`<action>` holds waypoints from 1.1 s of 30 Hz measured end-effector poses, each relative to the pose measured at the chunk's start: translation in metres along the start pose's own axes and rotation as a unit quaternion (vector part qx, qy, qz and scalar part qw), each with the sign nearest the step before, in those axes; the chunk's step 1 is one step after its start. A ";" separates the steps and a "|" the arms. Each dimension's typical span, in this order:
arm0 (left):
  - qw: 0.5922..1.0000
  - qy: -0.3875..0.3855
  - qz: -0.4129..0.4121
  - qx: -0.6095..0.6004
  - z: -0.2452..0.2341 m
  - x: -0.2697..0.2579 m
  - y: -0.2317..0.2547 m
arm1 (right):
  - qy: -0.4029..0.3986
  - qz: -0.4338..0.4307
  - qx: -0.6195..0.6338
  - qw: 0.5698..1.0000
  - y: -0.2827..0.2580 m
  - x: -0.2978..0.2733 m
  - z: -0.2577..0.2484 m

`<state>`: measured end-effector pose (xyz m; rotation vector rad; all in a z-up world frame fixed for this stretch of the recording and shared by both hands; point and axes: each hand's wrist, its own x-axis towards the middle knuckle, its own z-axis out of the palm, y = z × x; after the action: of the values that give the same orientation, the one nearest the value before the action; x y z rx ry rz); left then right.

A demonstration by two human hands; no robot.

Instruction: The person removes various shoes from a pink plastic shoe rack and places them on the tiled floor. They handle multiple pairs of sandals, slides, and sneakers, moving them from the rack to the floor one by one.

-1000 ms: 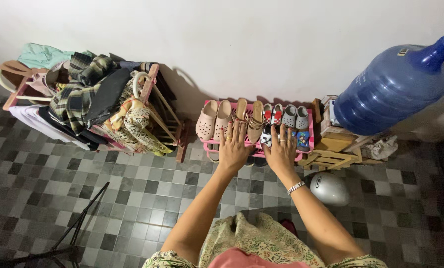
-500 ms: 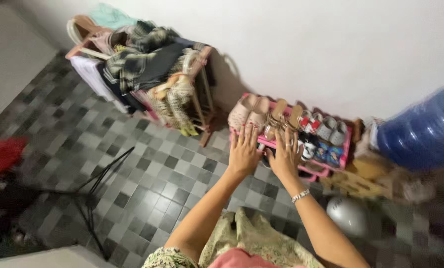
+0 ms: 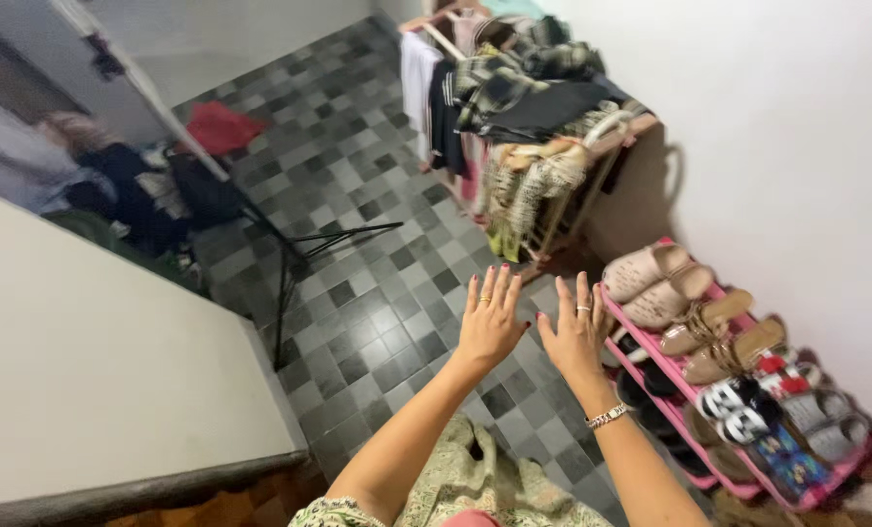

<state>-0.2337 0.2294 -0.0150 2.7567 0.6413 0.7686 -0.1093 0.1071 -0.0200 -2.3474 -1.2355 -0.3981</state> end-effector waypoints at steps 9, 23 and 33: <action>0.989 0.050 -0.126 0.066 -0.067 0.011 -0.193 | -0.019 -0.076 0.078 0.994 -0.115 0.089 0.063; 0.930 0.304 -0.198 0.053 -0.196 0.133 -0.615 | 0.007 -0.112 0.193 0.975 -0.353 0.298 0.182; 0.803 0.534 -0.242 -0.111 -0.279 0.252 -0.850 | -0.103 -0.014 0.167 0.980 -0.396 0.313 0.251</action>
<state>-0.4884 1.1196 0.0692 1.5864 1.2382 2.0497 -0.2539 0.6514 0.0093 -2.1205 -1.3143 0.0459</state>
